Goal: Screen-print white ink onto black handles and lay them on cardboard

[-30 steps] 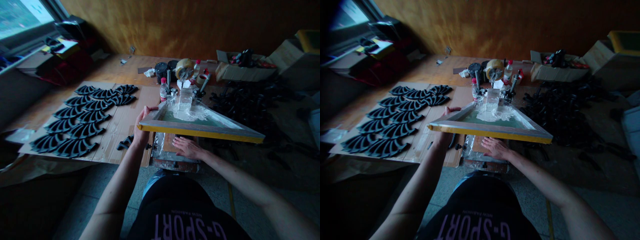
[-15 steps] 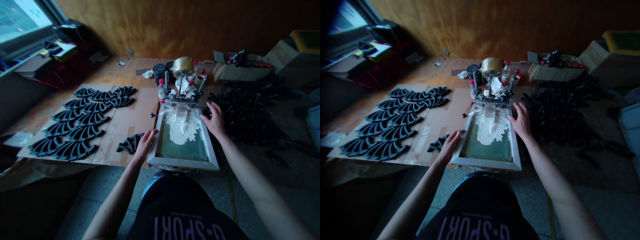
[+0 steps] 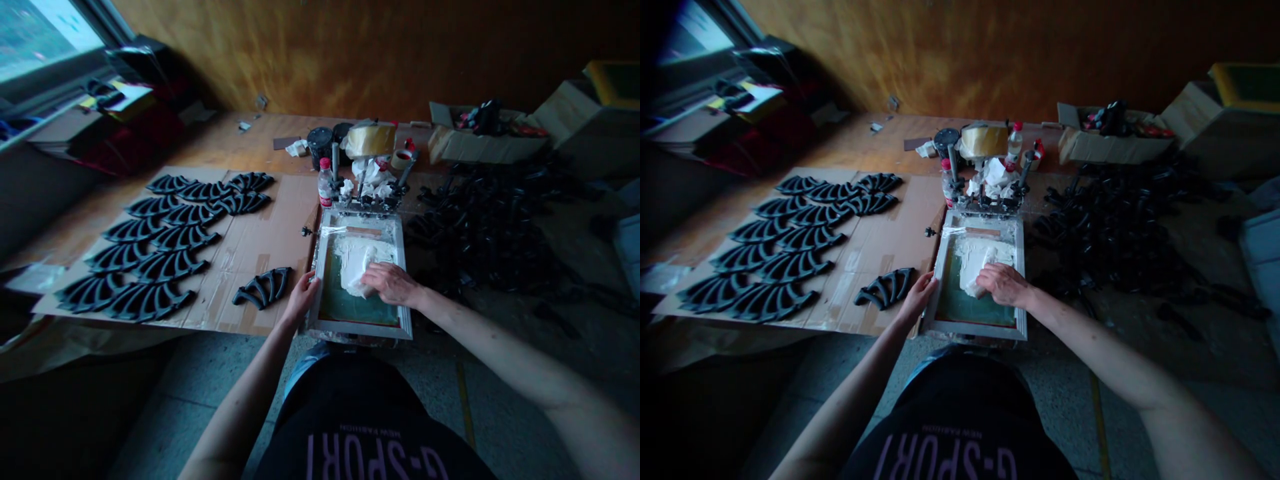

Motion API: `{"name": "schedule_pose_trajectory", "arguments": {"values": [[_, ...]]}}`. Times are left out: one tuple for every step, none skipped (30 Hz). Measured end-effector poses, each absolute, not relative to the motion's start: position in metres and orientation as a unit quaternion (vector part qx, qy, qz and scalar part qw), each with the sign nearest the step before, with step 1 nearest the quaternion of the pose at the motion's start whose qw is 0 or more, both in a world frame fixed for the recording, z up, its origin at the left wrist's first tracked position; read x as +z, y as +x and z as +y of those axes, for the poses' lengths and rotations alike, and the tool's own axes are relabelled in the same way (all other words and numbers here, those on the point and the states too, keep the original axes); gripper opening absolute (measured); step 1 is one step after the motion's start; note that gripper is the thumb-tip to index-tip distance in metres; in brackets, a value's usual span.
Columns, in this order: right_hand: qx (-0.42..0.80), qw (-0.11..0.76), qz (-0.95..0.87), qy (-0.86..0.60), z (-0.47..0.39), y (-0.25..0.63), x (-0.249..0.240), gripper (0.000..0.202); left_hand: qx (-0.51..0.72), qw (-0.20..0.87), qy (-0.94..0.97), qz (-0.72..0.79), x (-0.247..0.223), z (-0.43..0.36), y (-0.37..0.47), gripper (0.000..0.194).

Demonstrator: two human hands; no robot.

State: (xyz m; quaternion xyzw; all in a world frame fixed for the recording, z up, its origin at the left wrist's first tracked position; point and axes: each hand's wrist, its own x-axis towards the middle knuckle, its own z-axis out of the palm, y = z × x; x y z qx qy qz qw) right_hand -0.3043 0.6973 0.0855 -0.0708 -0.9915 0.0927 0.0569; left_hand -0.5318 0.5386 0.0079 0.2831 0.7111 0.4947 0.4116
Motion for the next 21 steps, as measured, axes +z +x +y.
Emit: {"name": "schedule_pose_trajectory", "arguments": {"values": [[0.106, 0.047, -0.992, -0.056, 0.697, -0.302, 0.089, 0.023, 0.498, 0.409, 0.282, 0.711, 0.008, 0.538, -0.532, 0.059], [0.113, 0.047, -0.991, -0.058, 0.698, -0.302, 0.091, 0.021, 0.500, 0.405, 0.281, 0.712, 0.009, 0.538, -0.531, 0.058], [0.111, 0.057, -0.989, -0.078, 0.698, -0.303, 0.092, 0.018, 0.502, 0.402, 0.280, 0.713, 0.009, 0.538, -0.531, 0.058], [0.100, 0.074, -0.987, -0.104, 0.697, -0.304, 0.090, 0.016, 0.503, 0.400, 0.278, 0.714, 0.010, 0.538, -0.531, 0.058], [0.083, 0.094, -0.984, -0.129, 0.694, -0.306, 0.087, 0.016, 0.503, 0.401, 0.276, 0.714, 0.010, 0.538, -0.531, 0.059], [0.066, 0.111, -0.981, -0.145, 0.690, -0.306, 0.083, 0.018, 0.504, 0.404, 0.273, 0.713, 0.011, 0.537, -0.531, 0.061], [0.055, 0.121, -0.980, -0.149, 0.685, -0.305, 0.077, 0.021, 0.504, 0.407, 0.270, 0.713, 0.011, 0.537, -0.531, 0.063], [0.054, 0.124, -0.981, -0.143, 0.681, -0.304, 0.073, 0.023, 0.504, 0.411, 0.268, 0.711, 0.011, 0.537, -0.530, 0.065], [0.063, 0.120, -0.982, -0.131, 0.677, -0.302, 0.070, 0.023, 0.504, 0.414, 0.266, 0.710, 0.010, 0.537, -0.530, 0.066], [0.079, 0.117, -0.982, -0.124, 0.675, -0.302, 0.069, 0.021, 0.504, 0.414, 0.264, 0.710, 0.011, 0.537, -0.530, 0.067], [0.097, 0.117, -0.980, -0.127, 0.676, -0.304, 0.071, 0.017, 0.504, 0.414, 0.263, 0.711, 0.012, 0.536, -0.530, 0.067], [0.115, 0.125, -0.975, -0.142, 0.680, -0.308, 0.075, 0.014, 0.502, 0.414, 0.265, 0.712, 0.014, 0.536, -0.530, 0.067], [0.129, 0.140, -0.968, -0.166, 0.686, -0.314, 0.081, 0.014, 0.500, 0.415, 0.267, 0.711, 0.018, 0.535, -0.530, 0.067], [0.139, 0.159, -0.958, -0.196, 0.695, -0.321, 0.089, 0.019, 0.499, 0.418, 0.271, 0.709, 0.025, 0.535, -0.530, 0.067], [0.143, 0.180, -0.946, -0.230, 0.707, -0.329, 0.097, 0.028, 0.501, 0.421, 0.276, 0.704, 0.033, 0.534, -0.530, 0.067], [0.142, 0.202, -0.932, -0.264, 0.721, -0.335, 0.106, 0.038, 0.507, 0.424, 0.281, 0.696, 0.044, 0.533, -0.530, 0.067], [0.138, 0.224, -0.919, -0.295, 0.736, -0.338, 0.114, 0.046, 0.516, 0.424, 0.284, 0.688, 0.056, 0.532, -0.529, 0.066], [0.134, 0.246, -0.904, -0.323, 0.752, -0.337, 0.121, 0.051, 0.528, 0.423, 0.285, 0.680, 0.070, 0.532, -0.529, 0.064], [0.131, 0.269, -0.887, -0.351, 0.769, -0.331, 0.126, 0.053, 0.539, 0.420, 0.285, 0.672, 0.084, 0.533, -0.528, 0.062], [0.131, 0.295, -0.865, -0.386, 0.785, -0.322, 0.129, 0.052, 0.550, 0.417, 0.288, 0.664, 0.098, 0.536, -0.527, 0.061], [0.132, 0.318, -0.838, -0.423, 0.798, -0.309, 0.129, 0.048, 0.565, 0.410, 0.292, 0.653, 0.112, 0.540, -0.526, 0.061]]}}
